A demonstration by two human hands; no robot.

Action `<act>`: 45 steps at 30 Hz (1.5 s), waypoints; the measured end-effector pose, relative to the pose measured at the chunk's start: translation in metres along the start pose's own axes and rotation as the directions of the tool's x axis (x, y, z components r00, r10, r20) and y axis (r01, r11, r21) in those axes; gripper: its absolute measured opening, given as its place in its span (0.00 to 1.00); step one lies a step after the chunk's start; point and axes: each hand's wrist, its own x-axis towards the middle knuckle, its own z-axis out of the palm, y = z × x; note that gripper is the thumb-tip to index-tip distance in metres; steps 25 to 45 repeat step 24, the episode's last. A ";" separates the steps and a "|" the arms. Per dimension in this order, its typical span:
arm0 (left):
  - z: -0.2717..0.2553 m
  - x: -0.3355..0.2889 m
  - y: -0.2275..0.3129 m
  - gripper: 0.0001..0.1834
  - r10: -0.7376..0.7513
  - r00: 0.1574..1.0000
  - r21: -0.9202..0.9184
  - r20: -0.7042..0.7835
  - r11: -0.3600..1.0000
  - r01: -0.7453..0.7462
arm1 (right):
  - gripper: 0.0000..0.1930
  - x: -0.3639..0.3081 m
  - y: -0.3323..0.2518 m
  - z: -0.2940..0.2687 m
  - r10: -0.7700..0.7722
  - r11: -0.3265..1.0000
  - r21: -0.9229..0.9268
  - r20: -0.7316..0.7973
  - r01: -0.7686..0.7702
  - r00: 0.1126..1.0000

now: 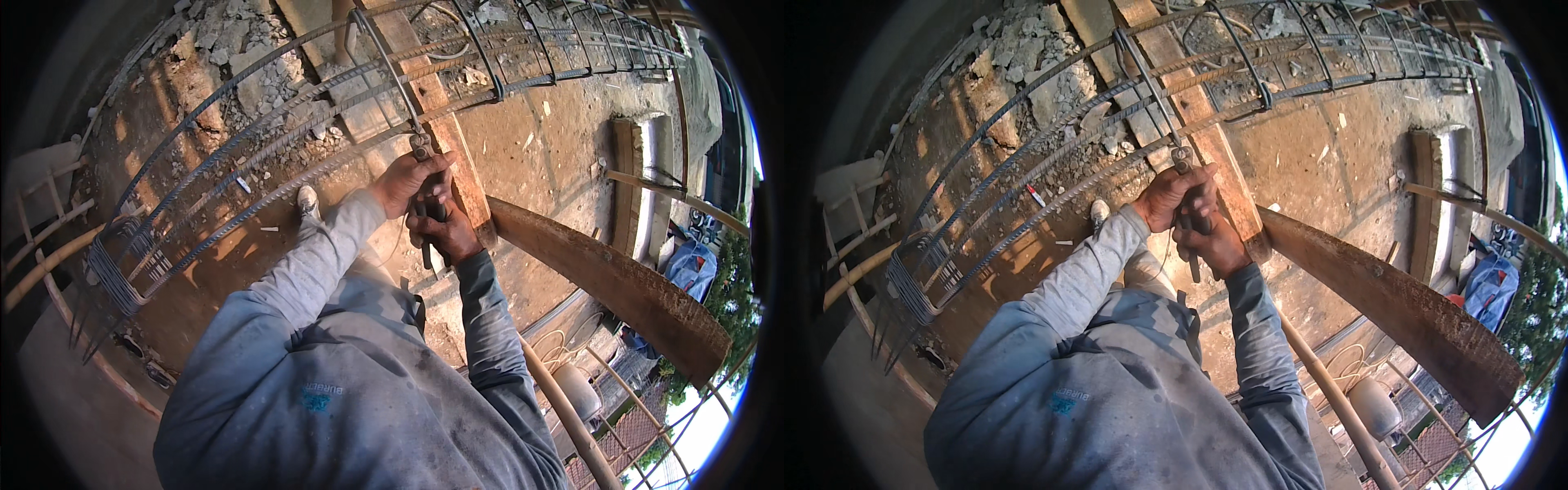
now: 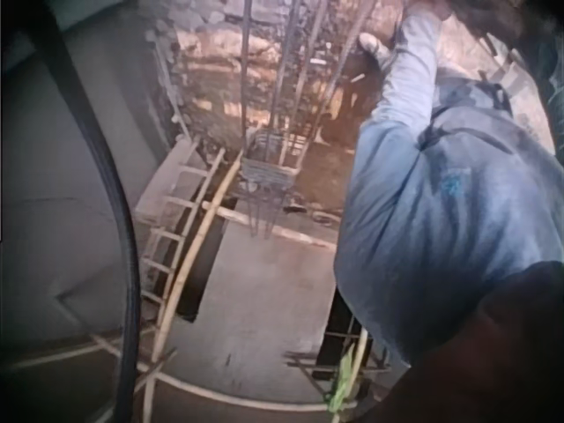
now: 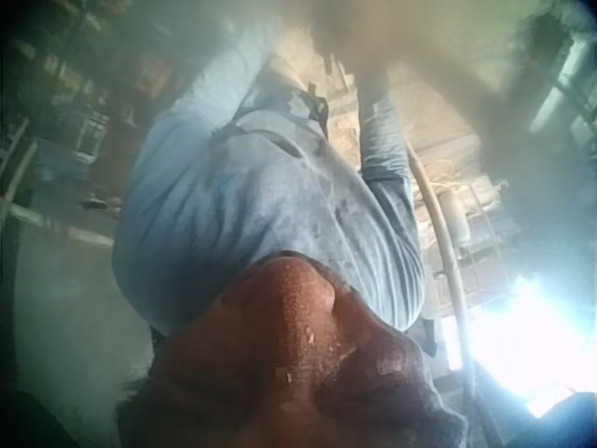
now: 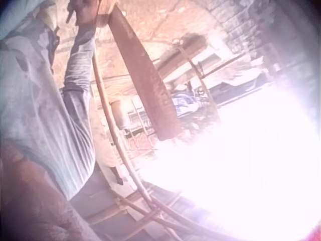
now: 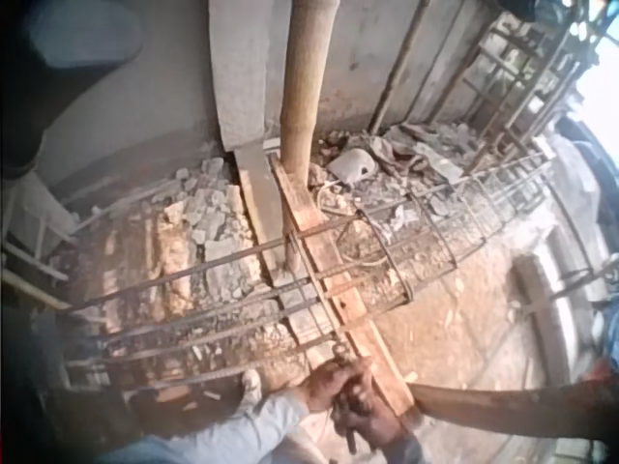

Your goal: The person assembles a rebar cage by positioning a preformed rebar cage on a wooden support, then using pliers to twist wire ties around the intersections of the longitudinal and transverse bars. The person repeatedly picks up wire ties, wraps them around the bars, and twists them tight to secure the cage structure.

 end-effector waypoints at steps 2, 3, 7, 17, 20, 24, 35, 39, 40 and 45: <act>0.014 -0.001 -0.007 0.26 -0.015 0.982 -0.025 -0.186 1.000 0.010 | 0.06 0.000 -0.011 -0.003 0.120 0.988 -0.099 0.015 -0.118 0.993; 0.018 -0.002 -0.007 0.25 0.001 0.972 -0.014 -0.233 1.000 -0.004 | 0.10 -0.007 -0.016 -0.004 0.090 0.976 -0.202 0.013 -0.085 0.996; 0.028 -0.002 -0.007 0.22 0.055 0.922 0.038 -0.382 0.998 -0.044 | 0.27 -0.040 -0.017 0.016 -0.099 0.757 -0.644 -0.281 -0.111 0.954; 0.047 0.001 -0.019 0.24 0.066 0.808 0.133 -0.586 0.991 0.016 | 0.19 -0.035 0.023 0.038 -0.420 0.526 -0.831 -0.439 -0.182 0.794; 0.006 -0.034 -0.027 0.22 0.124 0.959 -0.094 -0.255 0.984 -0.153 | 0.15 -0.043 0.019 0.020 -0.423 0.526 -0.850 -0.297 -0.035 0.856; -0.096 -0.008 -0.041 0.32 0.164 0.720 -0.033 -0.674 0.967 -0.251 | 0.12 -0.041 0.021 0.006 -0.550 0.451 -0.883 -0.164 0.126 0.819; -0.096 -0.008 -0.041 0.32 0.164 0.720 -0.033 -0.674 0.967 -0.251 | 0.12 -0.041 0.021 0.006 -0.550 0.451 -0.883 -0.164 0.126 0.819; -0.096 -0.008 -0.041 0.32 0.164 0.720 -0.033 -0.674 0.967 -0.251 | 0.12 -0.041 0.021 0.006 -0.550 0.451 -0.883 -0.164 0.126 0.819; -0.096 -0.008 -0.041 0.32 0.164 0.720 -0.033 -0.674 0.967 -0.251 | 0.12 -0.041 0.021 0.006 -0.550 0.451 -0.883 -0.164 0.126 0.819; -0.096 -0.008 -0.041 0.32 0.164 0.720 -0.033 -0.674 0.967 -0.251 | 0.12 -0.041 0.021 0.006 -0.550 0.451 -0.883 -0.164 0.126 0.819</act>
